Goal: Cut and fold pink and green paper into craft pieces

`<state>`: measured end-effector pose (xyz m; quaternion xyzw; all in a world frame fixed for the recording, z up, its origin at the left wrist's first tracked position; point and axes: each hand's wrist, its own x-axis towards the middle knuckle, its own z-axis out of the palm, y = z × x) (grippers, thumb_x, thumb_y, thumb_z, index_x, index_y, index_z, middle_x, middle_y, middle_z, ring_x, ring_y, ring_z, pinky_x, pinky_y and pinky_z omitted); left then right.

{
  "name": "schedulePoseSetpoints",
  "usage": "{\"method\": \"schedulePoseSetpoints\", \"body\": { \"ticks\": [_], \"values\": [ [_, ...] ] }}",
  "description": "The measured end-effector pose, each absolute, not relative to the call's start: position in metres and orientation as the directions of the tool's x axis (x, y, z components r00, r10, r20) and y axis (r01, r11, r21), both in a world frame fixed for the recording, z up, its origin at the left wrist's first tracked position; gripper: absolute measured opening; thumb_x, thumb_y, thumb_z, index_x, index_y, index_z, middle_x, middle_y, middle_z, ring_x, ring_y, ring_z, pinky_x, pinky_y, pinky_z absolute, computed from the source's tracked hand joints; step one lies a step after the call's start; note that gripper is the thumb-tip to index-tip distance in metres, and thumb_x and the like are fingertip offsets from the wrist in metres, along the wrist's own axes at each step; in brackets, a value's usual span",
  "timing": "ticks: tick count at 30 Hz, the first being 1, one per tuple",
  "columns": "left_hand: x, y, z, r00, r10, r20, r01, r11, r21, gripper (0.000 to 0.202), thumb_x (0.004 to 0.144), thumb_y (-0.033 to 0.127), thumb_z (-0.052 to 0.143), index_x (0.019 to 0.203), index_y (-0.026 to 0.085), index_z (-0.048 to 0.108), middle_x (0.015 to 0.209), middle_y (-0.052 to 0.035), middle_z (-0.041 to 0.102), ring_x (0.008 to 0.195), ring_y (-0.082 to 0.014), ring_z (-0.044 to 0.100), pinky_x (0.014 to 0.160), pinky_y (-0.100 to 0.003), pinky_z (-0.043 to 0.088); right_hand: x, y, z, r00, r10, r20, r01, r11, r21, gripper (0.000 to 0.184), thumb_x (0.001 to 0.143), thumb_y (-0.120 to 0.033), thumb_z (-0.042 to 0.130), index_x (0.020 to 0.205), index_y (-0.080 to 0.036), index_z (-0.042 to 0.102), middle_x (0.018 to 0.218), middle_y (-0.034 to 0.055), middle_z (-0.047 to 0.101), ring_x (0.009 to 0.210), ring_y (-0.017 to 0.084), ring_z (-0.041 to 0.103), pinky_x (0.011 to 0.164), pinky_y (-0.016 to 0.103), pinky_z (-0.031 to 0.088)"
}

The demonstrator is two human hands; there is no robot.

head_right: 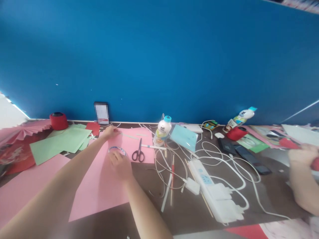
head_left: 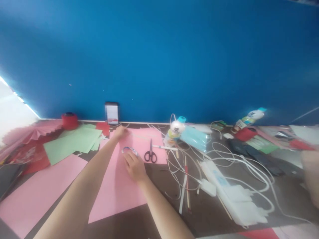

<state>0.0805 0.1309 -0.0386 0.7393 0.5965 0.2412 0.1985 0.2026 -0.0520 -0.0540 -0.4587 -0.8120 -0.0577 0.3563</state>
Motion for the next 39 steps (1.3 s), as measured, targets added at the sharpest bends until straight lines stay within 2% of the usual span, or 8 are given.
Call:
{"method": "schedulePoseSetpoints", "body": {
  "ticks": [3, 10, 13, 16, 19, 25, 31, 39],
  "values": [
    [0.078, 0.129, -0.037, 0.179, 0.976, 0.125, 0.756, -0.217, 0.618, 0.014, 0.062, 0.029, 0.066, 0.062, 0.015, 0.065, 0.071, -0.0078, 0.067, 0.073, -0.0219, 0.06, 0.067, -0.027, 0.042, 0.203, -0.051, -0.057, -0.314, 0.712, 0.628, 0.783, 0.568, -0.253, 0.025, 0.087, -0.017, 0.042, 0.104, -0.019, 0.06, 0.094, 0.0066, 0.065, 0.087, 0.018, 0.06, 0.078, 0.031, 0.048],
    [0.061, 0.095, -0.033, 0.136, 0.97, 0.2, 0.573, -0.242, 0.783, 0.023, 0.071, 0.034, 0.059, 0.083, 0.015, 0.062, 0.081, -0.0066, 0.068, 0.074, -0.0169, 0.062, 0.067, -0.026, 0.047, 0.204, -0.048, -0.057, -0.267, 0.687, 0.676, 0.737, 0.597, -0.316, 0.027, 0.085, -0.016, 0.044, 0.106, -0.019, 0.059, 0.1, 0.0081, 0.063, 0.097, 0.019, 0.057, 0.086, 0.032, 0.046],
    [0.048, 0.065, -0.037, 0.073, 0.981, 0.182, 0.282, -0.195, 0.939, 0.027, 0.064, 0.035, 0.068, 0.082, 0.014, 0.063, 0.079, -0.0072, 0.068, 0.076, -0.0197, 0.064, 0.071, -0.03, 0.048, 0.203, -0.048, -0.05, -0.261, 0.677, 0.688, 0.716, 0.614, -0.333, 0.023, 0.084, -0.016, 0.045, 0.102, -0.018, 0.06, 0.098, 0.0084, 0.061, 0.095, 0.018, 0.056, 0.084, 0.031, 0.046],
    [0.04, 0.036, -0.041, -0.014, 0.991, 0.134, 0.092, -0.132, 0.987, 0.032, 0.062, 0.035, 0.07, 0.085, 0.014, 0.062, 0.081, -0.0083, 0.069, 0.081, -0.0212, 0.064, 0.078, -0.033, 0.049, 0.202, -0.048, -0.047, -0.238, 0.675, 0.699, 0.704, 0.615, -0.354, 0.021, 0.084, -0.017, 0.046, 0.098, -0.019, 0.061, 0.098, 0.0084, 0.06, 0.091, 0.016, 0.057, 0.081, 0.029, 0.047],
    [0.038, 0.014, -0.044, 0.012, 0.988, 0.154, -0.01, -0.154, 0.988, 0.038, 0.067, 0.034, 0.067, 0.098, 0.015, 0.054, 0.086, -0.0094, 0.069, 0.083, -0.0213, 0.065, 0.08, -0.036, 0.049, 0.202, -0.046, -0.048, -0.204, 0.683, 0.702, 0.708, 0.598, -0.376, 0.02, 0.085, -0.018, 0.046, 0.096, -0.019, 0.062, 0.098, 0.0078, 0.06, 0.089, 0.016, 0.058, 0.08, 0.029, 0.047],
    [0.048, -0.006, -0.047, 0.066, 0.96, 0.273, 0.0, -0.274, 0.962, 0.032, 0.078, 0.03, 0.057, 0.104, 0.018, 0.043, 0.098, -0.0106, 0.066, 0.093, -0.0197, 0.063, 0.084, -0.036, 0.049, 0.203, -0.042, -0.048, -0.141, 0.727, 0.672, 0.788, 0.493, -0.368, 0.018, 0.084, -0.02, 0.048, 0.092, -0.022, 0.065, 0.099, 0.0064, 0.061, 0.089, 0.017, 0.058, 0.079, 0.03, 0.045],
    [0.051, -0.012, -0.05, 0.241, 0.929, 0.283, 0.06, -0.305, 0.95, 0.028, 0.081, 0.024, 0.05, 0.107, 0.02, 0.04, 0.108, -0.0119, 0.062, 0.102, -0.0195, 0.06, 0.078, -0.032, 0.051, 0.202, -0.041, -0.044, -0.132, 0.745, 0.654, 0.823, 0.45, -0.346, 0.019, 0.085, -0.019, 0.048, 0.09, -0.022, 0.066, 0.099, 0.0061, 0.061, 0.09, 0.018, 0.057, 0.078, 0.03, 0.044],
    [0.051, -0.015, -0.05, 0.312, 0.908, 0.279, 0.106, -0.326, 0.94, 0.029, 0.083, 0.024, 0.045, 0.111, 0.019, 0.036, 0.103, -0.0124, 0.065, 0.102, -0.0193, 0.06, 0.079, -0.033, 0.051, 0.202, -0.04, -0.047, -0.144, 0.762, 0.632, 0.813, 0.455, -0.363, 0.019, 0.084, -0.018, 0.049, 0.09, -0.022, 0.066, 0.102, 0.007, 0.059, 0.097, 0.02, 0.054, 0.083, 0.034, 0.044]
  ]
}}
